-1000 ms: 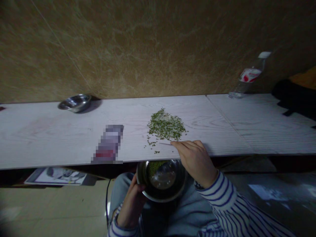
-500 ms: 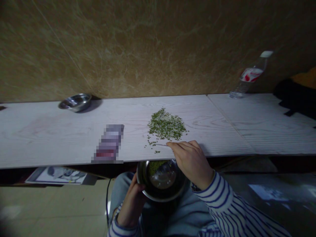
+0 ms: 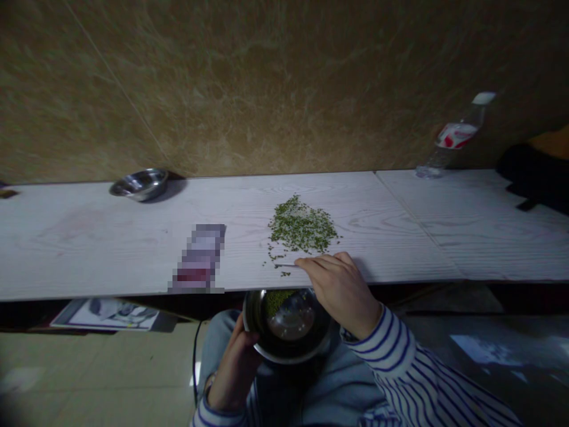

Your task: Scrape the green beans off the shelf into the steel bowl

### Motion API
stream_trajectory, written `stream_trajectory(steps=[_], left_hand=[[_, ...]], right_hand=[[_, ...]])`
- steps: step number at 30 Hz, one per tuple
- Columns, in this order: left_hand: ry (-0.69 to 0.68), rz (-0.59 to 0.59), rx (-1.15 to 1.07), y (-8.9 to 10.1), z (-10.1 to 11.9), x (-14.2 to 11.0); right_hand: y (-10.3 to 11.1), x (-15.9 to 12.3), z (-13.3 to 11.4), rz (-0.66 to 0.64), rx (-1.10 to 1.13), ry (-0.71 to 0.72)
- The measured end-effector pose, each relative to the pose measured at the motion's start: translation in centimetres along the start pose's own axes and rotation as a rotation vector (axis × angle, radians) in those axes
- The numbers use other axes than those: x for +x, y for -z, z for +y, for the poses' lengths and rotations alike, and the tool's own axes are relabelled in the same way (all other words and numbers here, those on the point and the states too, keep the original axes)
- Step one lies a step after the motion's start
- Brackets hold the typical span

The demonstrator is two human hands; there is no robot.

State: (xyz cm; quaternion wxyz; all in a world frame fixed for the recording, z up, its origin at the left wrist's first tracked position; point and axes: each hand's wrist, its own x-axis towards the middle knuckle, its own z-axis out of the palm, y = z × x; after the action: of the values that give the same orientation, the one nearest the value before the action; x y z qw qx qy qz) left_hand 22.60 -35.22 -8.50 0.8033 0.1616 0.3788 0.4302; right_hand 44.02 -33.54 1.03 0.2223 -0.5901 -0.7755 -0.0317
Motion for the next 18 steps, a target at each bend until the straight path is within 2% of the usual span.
stream_trajectory(steps=[8, 14, 18], left_hand=[[-0.017, 0.015, -0.001, 0.1, 0.2, -0.1], [-0.001, 0.040, 0.006, -0.7, 0.3, -0.4], [0.013, 0.042, 0.021, -1.1, 0.3, -0.6]], right_hand=[[0.1, 0.0, 0.0, -0.006, 0.047, 0.007], [0.4, -0.6, -0.7, -0.044, 0.104, 0.031], [1.0, -1.2, 0.0, -0.023, 0.077, 0.016]])
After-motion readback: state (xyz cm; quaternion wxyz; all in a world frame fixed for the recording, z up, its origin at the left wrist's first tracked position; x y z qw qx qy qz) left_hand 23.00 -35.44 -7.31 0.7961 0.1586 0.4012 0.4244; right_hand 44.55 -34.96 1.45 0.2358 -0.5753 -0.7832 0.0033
